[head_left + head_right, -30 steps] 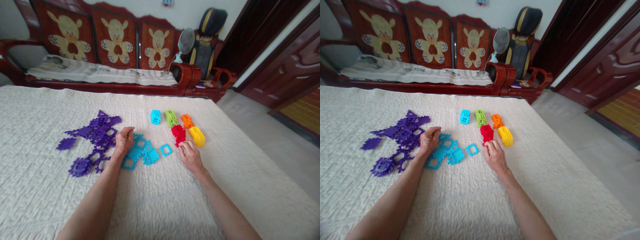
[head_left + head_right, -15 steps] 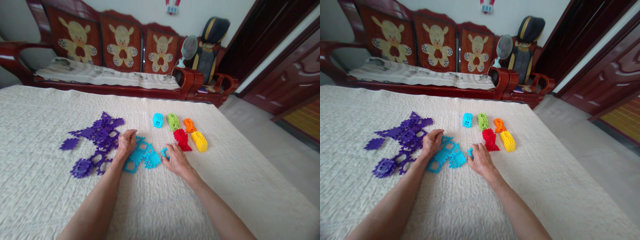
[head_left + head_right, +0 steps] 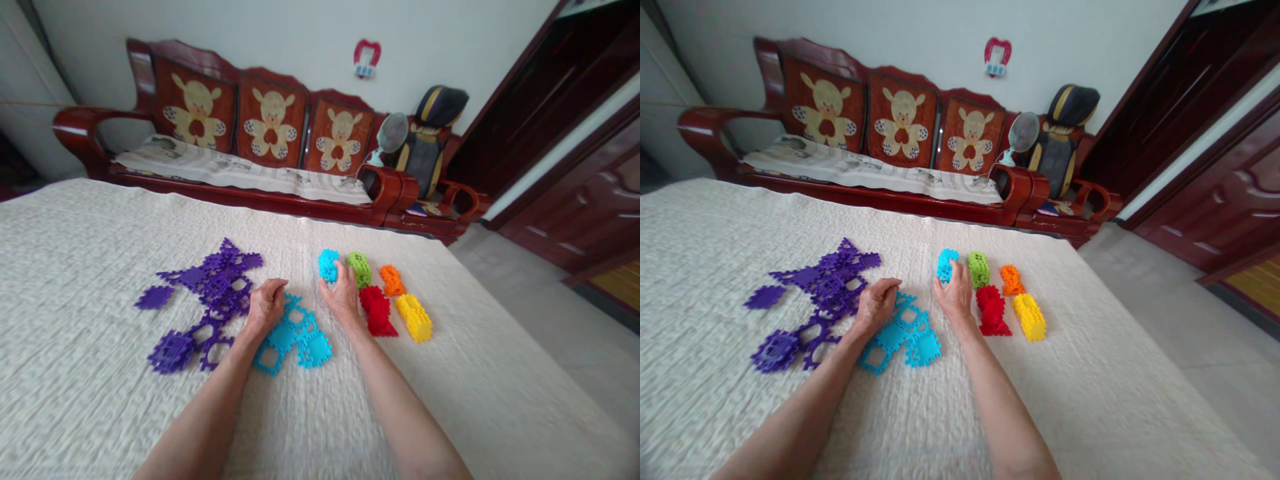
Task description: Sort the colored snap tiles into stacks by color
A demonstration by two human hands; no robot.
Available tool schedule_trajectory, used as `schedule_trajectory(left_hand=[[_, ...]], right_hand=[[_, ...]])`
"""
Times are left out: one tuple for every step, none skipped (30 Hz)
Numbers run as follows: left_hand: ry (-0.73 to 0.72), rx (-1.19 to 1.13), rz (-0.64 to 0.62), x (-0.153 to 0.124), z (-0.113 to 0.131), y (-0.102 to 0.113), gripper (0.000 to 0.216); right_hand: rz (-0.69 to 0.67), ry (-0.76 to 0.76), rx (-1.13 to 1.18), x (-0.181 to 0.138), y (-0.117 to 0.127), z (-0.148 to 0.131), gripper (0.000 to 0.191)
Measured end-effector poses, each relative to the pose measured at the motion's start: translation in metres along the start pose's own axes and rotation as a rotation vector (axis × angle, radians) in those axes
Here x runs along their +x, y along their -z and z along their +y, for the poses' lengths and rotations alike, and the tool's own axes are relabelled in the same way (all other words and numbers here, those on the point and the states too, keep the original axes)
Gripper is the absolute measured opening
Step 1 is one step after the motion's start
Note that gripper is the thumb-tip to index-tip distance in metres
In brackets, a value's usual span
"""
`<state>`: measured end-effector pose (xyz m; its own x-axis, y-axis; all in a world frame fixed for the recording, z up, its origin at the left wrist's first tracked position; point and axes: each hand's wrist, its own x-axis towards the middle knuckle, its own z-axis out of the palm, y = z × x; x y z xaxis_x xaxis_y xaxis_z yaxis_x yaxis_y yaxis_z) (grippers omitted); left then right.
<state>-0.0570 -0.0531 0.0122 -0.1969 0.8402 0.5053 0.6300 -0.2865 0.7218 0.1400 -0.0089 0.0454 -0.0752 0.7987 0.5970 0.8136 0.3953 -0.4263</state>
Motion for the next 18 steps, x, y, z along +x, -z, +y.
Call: schedule_trajectory(left_hand=[[0.002, 0.0, 0.005, 0.0, 0.0, 0.0, 0.028], [0.002, -0.001, 0.009, 0.0, 0.0, -0.001, 0.028], [0.001, 0.0, 0.011, 0.0, 0.0, -0.001, 0.027], [-0.002, 0.001, 0.011, 0.0, 0.0, -0.001, 0.027], [-0.006, 0.003, 0.008, 0.0, 0.0, -0.001, 0.027], [-0.012, 0.004, 0.002, 0.0, 0.0, 0.0, 0.027], [-0.018, 0.005, -0.004, 0.001, 0.0, 0.0, 0.027], [-0.021, 0.006, -0.01, 0.001, 0.0, 0.0, 0.027], [-0.023, 0.006, -0.013, 0.001, -0.001, 0.0, 0.027], [-0.02, 0.005, -0.014, 0.0, -0.001, 0.0, 0.027], [-0.016, 0.002, -0.013, 0.0, -0.001, 0.0, 0.027], [-0.011, -0.002, -0.012, 0.0, -0.001, 0.0, 0.027], [-0.008, -0.008, -0.012, 0.0, -0.001, 0.0, 0.027], [-0.005, -0.013, -0.011, -0.001, -0.001, 0.001, 0.027], [-0.003, -0.016, -0.014, -0.001, -0.001, 0.001, 0.027], [-0.001, -0.016, -0.016, -0.001, -0.001, 0.001, 0.027], [0.001, -0.014, -0.017, -0.001, -0.001, 0.001, 0.026], [0.003, -0.01, -0.014, -0.001, 0.0, 0.001, 0.026]], right_hand=[[0.017, -0.01, -0.011, 0.003, -0.006, 0.002, 0.052], [0.035, -0.021, -0.023, 0.004, -0.011, 0.004, 0.052], [0.054, -0.03, -0.036, 0.005, -0.014, 0.005, 0.053], [0.073, -0.036, -0.047, 0.006, -0.017, 0.007, 0.053], [0.09, -0.04, -0.055, 0.006, -0.02, 0.008, 0.053], [0.103, -0.044, -0.061, 0.006, -0.022, 0.009, 0.053], [0.111, -0.048, -0.064, 0.005, -0.023, 0.01, 0.053], [0.115, -0.054, -0.066, 0.005, -0.024, 0.011, 0.053], [0.117, -0.062, -0.064, 0.005, -0.024, 0.012, 0.053], [0.115, -0.071, -0.061, 0.005, -0.025, 0.012, 0.053], [0.109, -0.079, -0.057, 0.005, -0.025, 0.013, 0.054], [0.103, -0.087, -0.054, 0.005, -0.026, 0.013, 0.055], [0.095, -0.093, -0.05, 0.005, -0.026, 0.014, 0.055], [0.086, -0.099, -0.047, 0.005, -0.027, 0.015, 0.056], [0.078, -0.106, -0.046, 0.006, -0.028, 0.016, 0.057], [0.071, -0.115, -0.045, 0.006, -0.029, 0.017, 0.057], [0.066, -0.124, -0.044, 0.006, -0.029, 0.018, 0.058], [0.061, -0.131, -0.043, 0.006, -0.029, 0.018, 0.058]])
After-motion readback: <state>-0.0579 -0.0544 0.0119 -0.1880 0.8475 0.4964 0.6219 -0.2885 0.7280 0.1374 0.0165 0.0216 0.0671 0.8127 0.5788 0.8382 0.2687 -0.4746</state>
